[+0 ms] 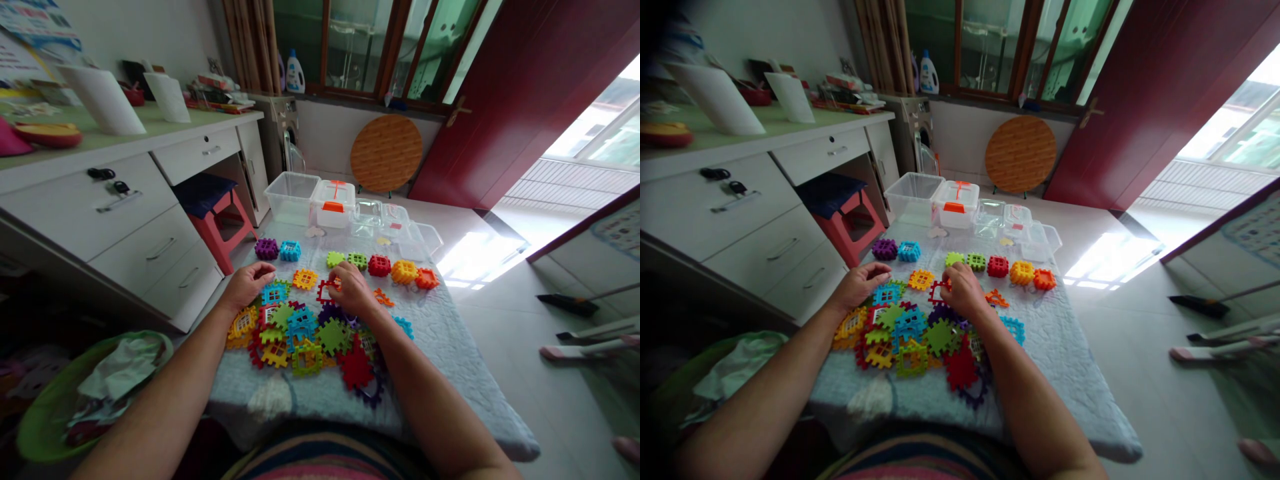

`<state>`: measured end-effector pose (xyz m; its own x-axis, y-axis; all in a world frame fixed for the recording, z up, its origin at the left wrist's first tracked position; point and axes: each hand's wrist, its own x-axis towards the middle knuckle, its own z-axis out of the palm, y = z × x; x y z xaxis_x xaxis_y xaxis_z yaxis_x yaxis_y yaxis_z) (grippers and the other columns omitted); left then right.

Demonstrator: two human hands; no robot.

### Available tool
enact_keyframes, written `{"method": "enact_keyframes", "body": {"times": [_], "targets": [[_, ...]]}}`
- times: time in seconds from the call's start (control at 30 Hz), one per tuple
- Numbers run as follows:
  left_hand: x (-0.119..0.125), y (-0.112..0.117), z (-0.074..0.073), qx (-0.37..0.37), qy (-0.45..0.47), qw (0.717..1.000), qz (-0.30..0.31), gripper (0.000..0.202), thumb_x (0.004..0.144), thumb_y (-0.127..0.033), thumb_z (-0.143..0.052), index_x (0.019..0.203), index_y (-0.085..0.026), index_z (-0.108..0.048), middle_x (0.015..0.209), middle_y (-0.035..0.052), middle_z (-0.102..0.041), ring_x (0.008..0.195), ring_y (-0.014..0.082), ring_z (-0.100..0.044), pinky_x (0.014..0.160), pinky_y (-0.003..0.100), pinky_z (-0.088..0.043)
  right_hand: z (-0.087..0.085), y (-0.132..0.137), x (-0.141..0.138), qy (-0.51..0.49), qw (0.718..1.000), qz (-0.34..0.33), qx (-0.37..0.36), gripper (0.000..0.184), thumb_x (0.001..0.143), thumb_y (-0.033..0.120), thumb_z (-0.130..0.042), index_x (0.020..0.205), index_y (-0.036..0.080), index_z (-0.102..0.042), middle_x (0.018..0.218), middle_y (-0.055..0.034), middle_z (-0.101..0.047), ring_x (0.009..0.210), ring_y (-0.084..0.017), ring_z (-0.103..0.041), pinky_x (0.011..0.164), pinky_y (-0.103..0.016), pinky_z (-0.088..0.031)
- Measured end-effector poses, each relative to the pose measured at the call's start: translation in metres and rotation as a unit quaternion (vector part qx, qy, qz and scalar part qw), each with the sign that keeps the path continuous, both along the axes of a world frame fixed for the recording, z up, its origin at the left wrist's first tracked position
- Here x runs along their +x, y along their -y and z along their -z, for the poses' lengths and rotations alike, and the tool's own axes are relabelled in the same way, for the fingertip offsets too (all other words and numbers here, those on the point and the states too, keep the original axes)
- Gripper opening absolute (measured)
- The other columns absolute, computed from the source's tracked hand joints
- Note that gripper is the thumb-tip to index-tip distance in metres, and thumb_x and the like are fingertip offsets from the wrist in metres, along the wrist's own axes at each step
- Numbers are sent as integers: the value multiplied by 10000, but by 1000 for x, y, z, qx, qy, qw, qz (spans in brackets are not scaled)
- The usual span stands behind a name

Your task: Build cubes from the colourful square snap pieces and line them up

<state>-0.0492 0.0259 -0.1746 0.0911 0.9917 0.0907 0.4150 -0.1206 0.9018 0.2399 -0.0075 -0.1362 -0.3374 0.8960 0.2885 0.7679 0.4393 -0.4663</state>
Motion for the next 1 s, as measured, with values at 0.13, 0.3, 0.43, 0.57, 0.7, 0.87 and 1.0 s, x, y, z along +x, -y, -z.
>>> {"method": "enact_keyframes", "body": {"times": [0.13,0.3,0.43,0.57,0.7,0.87,1.0], "targets": [[-1,-1,4,-1,3,1000,4,366,738,-482,-682,941,-178,-689,839,30,-711,767,197,-652,714,279,-514,-17,1,30,-98,992,73,5,77,759,154,-553,818,203,-560,738,2,-574,696,-144,-522,679,-260,-405],[0,-1,3,-3,10,1000,-5,385,716,-505,-693,920,-178,-699,820,33,-712,747,198,-647,692,277,-514,-30,8,60,-77,990,111,35,104,784,150,-543,861,211,-574,803,-17,-588,743,-161,-539,713,-272,-418],[0,-1,2,-2,9,1000,-9,397,712,-512,-701,924,-177,-703,811,31,-710,730,192,-641,674,272,-510,-19,15,57,10,996,80,42,107,821,124,-518,791,221,-551,863,-46,-581,834,-192,-537,769,-295,-424],[-1,-2,6,-4,13,1000,-3,376,727,-494,-695,933,-180,-697,819,29,-708,728,187,-642,674,269,-510,-7,23,48,46,999,28,6,65,812,170,-601,798,219,-561,881,-45,-567,867,-199,-525,785,-305,-427],[-2,-3,7,-4,13,1000,-1,366,733,-486,-690,938,-182,-692,818,26,-704,727,184,-639,671,266,-505,-4,25,49,42,999,15,-14,115,776,220,-668,870,206,-602,942,-52,-580,926,-208,-521,854,-332,-428],[-1,-1,4,-3,8,1000,-5,371,727,-489,-693,939,-184,-696,816,26,-701,719,184,-632,668,270,-501,2,19,51,66,995,53,-50,425,795,375,-686,1155,169,-594,1106,-118,-643,1044,-262,-541,949,-400,-406],[0,-1,2,-7,15,1000,-5,368,725,-480,-691,933,-176,-692,811,28,-698,721,186,-629,669,273,-502,4,16,48,62,994,63,-66,521,771,319,-691,1245,146,-558,1174,-142,-649,1076,-274,-557,959,-393,-410]]}}
